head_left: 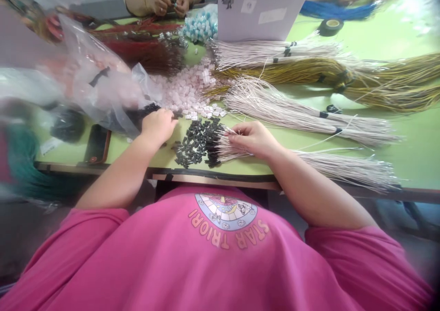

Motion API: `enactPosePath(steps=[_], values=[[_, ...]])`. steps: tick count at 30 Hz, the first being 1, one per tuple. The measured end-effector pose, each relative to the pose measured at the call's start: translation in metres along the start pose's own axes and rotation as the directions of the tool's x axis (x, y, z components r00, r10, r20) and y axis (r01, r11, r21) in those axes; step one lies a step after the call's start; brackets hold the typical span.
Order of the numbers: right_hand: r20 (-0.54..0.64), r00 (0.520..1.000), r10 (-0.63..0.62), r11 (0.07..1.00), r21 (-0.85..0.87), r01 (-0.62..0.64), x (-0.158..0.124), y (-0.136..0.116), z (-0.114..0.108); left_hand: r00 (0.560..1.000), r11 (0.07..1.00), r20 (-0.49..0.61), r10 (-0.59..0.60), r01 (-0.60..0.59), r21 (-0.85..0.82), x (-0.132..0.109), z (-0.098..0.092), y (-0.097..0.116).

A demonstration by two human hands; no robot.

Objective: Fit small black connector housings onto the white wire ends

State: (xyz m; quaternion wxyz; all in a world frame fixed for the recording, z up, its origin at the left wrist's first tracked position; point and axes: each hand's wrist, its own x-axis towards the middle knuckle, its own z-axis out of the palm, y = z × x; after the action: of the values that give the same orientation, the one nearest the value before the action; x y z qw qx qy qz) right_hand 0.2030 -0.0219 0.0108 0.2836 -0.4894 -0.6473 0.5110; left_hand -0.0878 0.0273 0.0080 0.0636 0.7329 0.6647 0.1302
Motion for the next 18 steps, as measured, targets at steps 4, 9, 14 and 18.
enactPosePath(steps=[4,9,14,18], values=[[-0.024,0.999,0.025,0.999,0.034,-0.024,0.001,-0.001,0.004,0.999,0.999,0.039,0.001,-0.003,0.052,0.006,0.011,-0.014],[-0.034,0.997,0.07,0.996,0.06,-0.068,0.0,-0.004,0.006,0.994,0.995,0.057,0.09,-0.087,-0.051,-0.007,-0.002,0.014],[-0.047,0.998,0.051,0.995,0.085,-0.046,-0.001,-0.007,0.008,0.971,0.901,0.115,0.21,-0.147,-0.409,-0.035,-0.015,0.068],[-0.084,0.996,0.034,0.996,0.085,-0.026,-0.002,-0.007,0.01,0.947,0.829,0.074,0.312,-0.233,-0.508,-0.042,-0.008,0.089]])
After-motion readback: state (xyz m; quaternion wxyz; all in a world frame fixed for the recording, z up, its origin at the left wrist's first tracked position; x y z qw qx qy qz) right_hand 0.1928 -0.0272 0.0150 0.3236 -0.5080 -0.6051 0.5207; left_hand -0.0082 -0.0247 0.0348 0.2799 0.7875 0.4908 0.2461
